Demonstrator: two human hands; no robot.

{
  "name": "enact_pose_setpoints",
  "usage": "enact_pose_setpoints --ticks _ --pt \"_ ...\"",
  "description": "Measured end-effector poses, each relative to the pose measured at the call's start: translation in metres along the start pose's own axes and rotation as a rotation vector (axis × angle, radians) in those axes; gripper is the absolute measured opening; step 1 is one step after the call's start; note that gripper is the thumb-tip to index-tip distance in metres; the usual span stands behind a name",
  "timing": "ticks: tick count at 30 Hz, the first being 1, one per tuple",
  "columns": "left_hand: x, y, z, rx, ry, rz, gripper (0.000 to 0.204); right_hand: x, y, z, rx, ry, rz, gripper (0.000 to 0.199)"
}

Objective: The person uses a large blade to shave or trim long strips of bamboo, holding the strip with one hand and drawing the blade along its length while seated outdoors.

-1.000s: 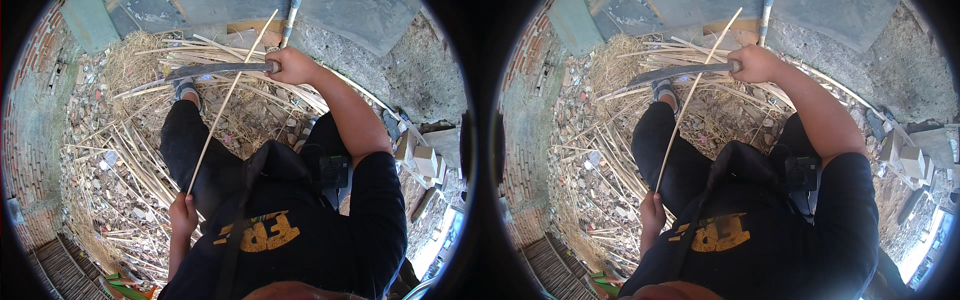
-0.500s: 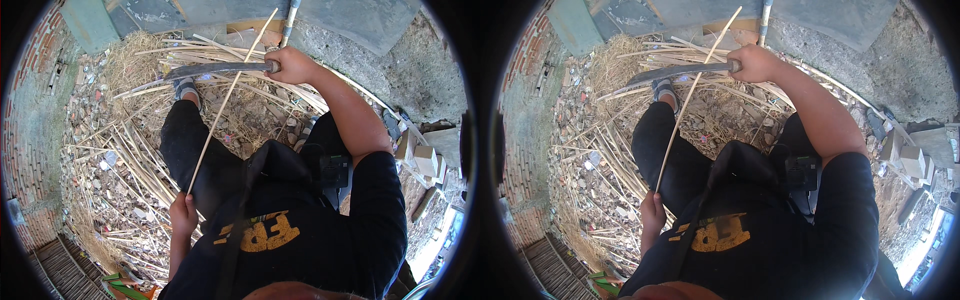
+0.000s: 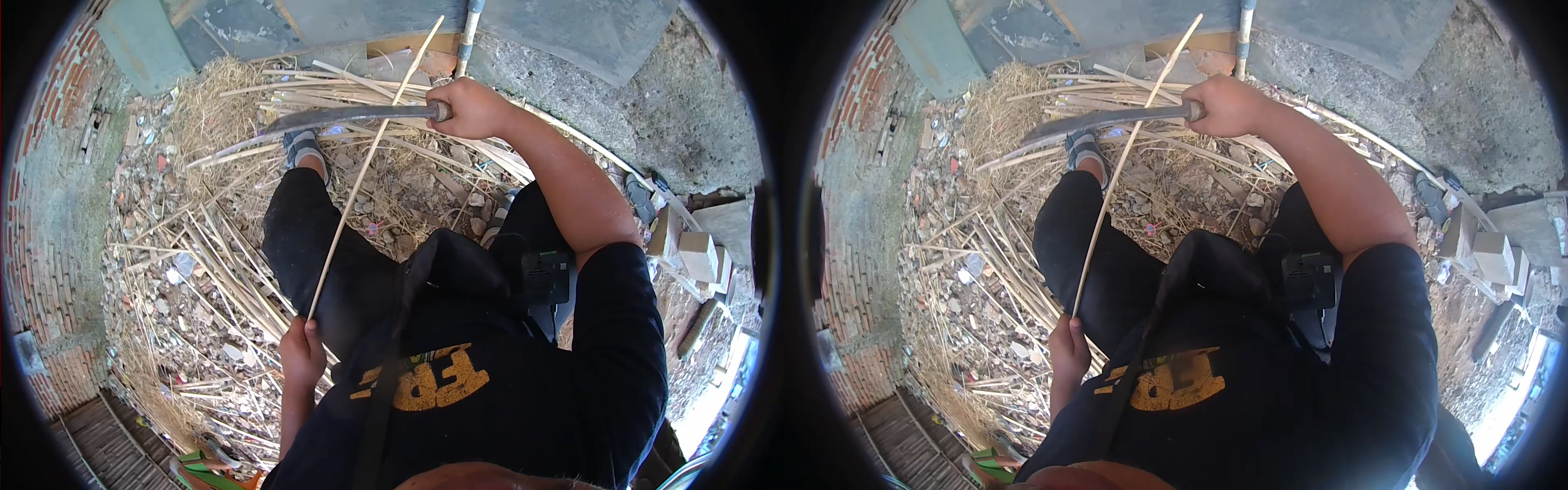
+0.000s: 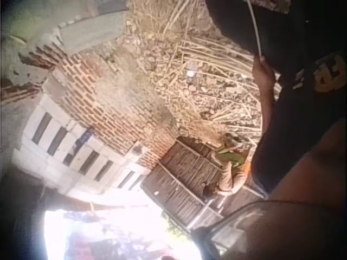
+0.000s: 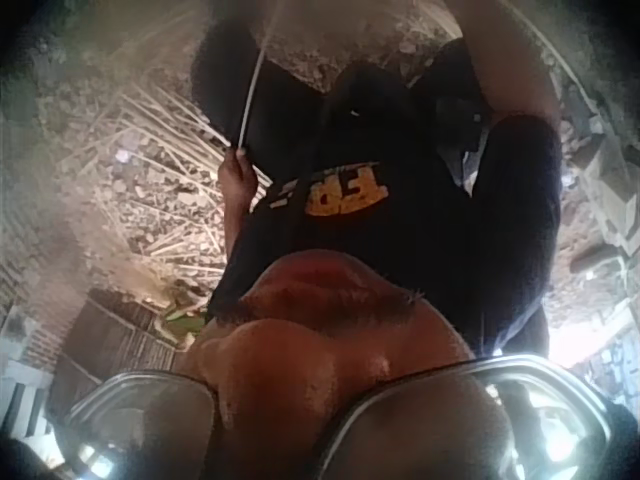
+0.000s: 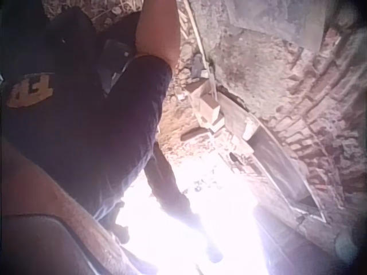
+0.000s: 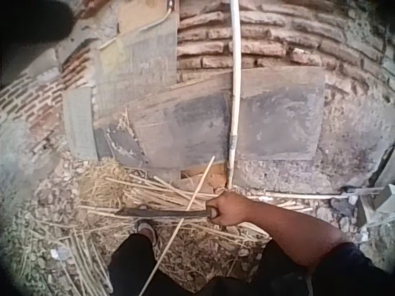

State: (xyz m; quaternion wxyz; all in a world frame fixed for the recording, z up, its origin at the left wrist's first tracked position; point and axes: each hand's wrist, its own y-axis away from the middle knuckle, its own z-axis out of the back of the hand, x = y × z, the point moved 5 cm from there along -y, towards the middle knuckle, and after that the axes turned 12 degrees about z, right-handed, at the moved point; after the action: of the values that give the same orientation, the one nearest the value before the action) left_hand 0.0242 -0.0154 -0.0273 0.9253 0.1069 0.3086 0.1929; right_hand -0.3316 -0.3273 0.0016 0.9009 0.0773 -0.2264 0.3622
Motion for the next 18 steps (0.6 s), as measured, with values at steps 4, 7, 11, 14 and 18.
enact_pose_setpoints --ticks 4,7,11,14,18 --pt "0.002 -0.001 0.001 0.001 -0.017 -0.009 0.038 0.004 -0.001 0.000 -0.058 0.079 0.086 0.023" --pt "0.003 -0.001 0.000 0.005 -0.058 0.020 0.039 0.008 -0.001 0.005 -0.058 0.206 0.086 0.024" --pt "0.002 0.000 -0.002 -0.024 -0.076 0.023 0.038 0.009 0.003 0.011 -0.044 0.251 0.069 0.024" --pt "0.003 -0.001 -0.004 -0.038 -0.115 0.026 0.037 0.007 0.004 0.008 -0.015 0.190 0.050 0.023" --pt "0.004 0.001 -0.005 -0.065 -0.127 0.000 0.035 0.019 0.004 0.010 -0.035 0.213 0.081 0.022"
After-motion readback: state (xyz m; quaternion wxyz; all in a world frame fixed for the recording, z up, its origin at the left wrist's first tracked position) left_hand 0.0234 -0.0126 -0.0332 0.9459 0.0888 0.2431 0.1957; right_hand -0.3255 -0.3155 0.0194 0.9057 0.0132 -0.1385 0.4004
